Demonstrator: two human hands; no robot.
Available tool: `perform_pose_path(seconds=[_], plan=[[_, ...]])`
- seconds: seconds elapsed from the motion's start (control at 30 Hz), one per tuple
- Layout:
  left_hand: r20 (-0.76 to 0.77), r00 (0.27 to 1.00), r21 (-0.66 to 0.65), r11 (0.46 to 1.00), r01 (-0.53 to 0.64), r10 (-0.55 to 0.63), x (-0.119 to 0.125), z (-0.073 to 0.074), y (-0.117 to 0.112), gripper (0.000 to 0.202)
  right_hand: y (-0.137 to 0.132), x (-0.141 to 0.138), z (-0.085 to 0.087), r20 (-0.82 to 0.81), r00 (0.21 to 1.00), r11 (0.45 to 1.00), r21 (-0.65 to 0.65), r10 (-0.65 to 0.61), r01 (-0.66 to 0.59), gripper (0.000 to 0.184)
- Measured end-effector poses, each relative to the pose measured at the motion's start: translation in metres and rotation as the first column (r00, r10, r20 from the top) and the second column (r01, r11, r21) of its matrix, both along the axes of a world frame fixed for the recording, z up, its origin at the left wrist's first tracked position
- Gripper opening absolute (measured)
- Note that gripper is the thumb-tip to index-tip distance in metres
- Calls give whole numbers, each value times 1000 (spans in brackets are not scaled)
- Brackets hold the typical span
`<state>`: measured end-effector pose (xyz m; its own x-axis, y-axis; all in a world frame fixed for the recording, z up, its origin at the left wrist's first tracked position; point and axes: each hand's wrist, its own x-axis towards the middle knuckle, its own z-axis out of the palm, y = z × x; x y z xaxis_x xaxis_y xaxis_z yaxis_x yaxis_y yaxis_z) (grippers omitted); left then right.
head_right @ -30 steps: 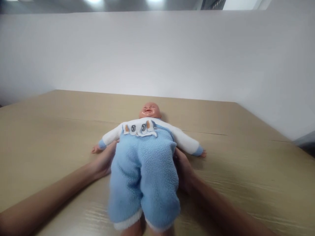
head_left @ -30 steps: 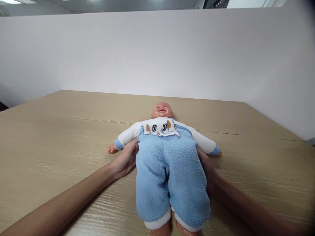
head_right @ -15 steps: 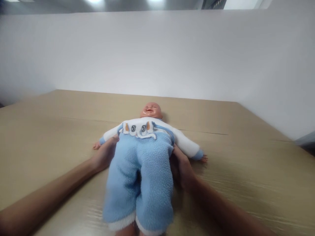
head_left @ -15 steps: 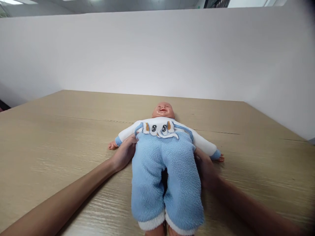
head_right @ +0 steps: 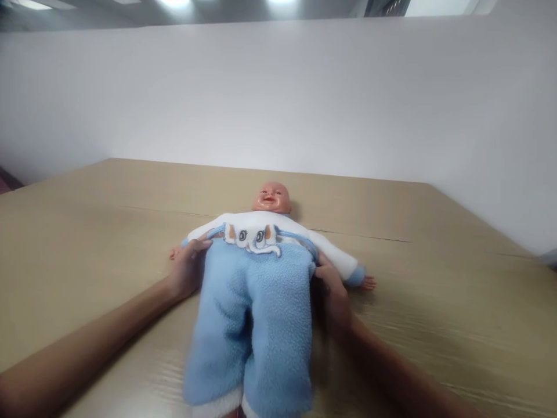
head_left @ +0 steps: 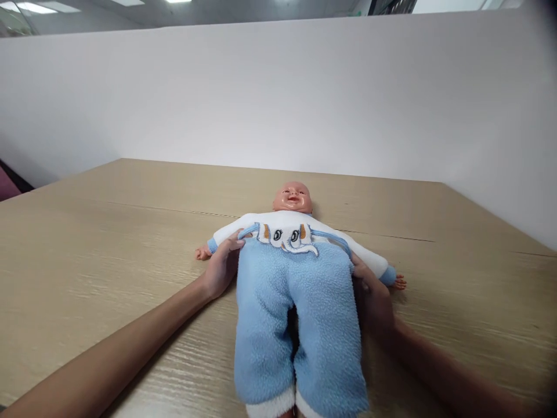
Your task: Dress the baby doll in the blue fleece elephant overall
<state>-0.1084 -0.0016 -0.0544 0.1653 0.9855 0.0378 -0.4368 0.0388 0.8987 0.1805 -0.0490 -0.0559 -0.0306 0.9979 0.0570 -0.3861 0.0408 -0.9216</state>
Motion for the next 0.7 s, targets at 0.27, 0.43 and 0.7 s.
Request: perform_pose_path(seconds=[0.27,0.43,0.7], plan=[[-396,916,269,962,55,59,-4,9,4,35,17,11,9,325,946,990,135,-9,-37,12],[-596,803,169,978,124,2,-12,7,5,43,34,26,5,467,879,994,4,98,-113,28],[-816,573,130,943,307,-74,-34,10,5,38,24,35,5,794,608,966,172,-19,-194,38]])
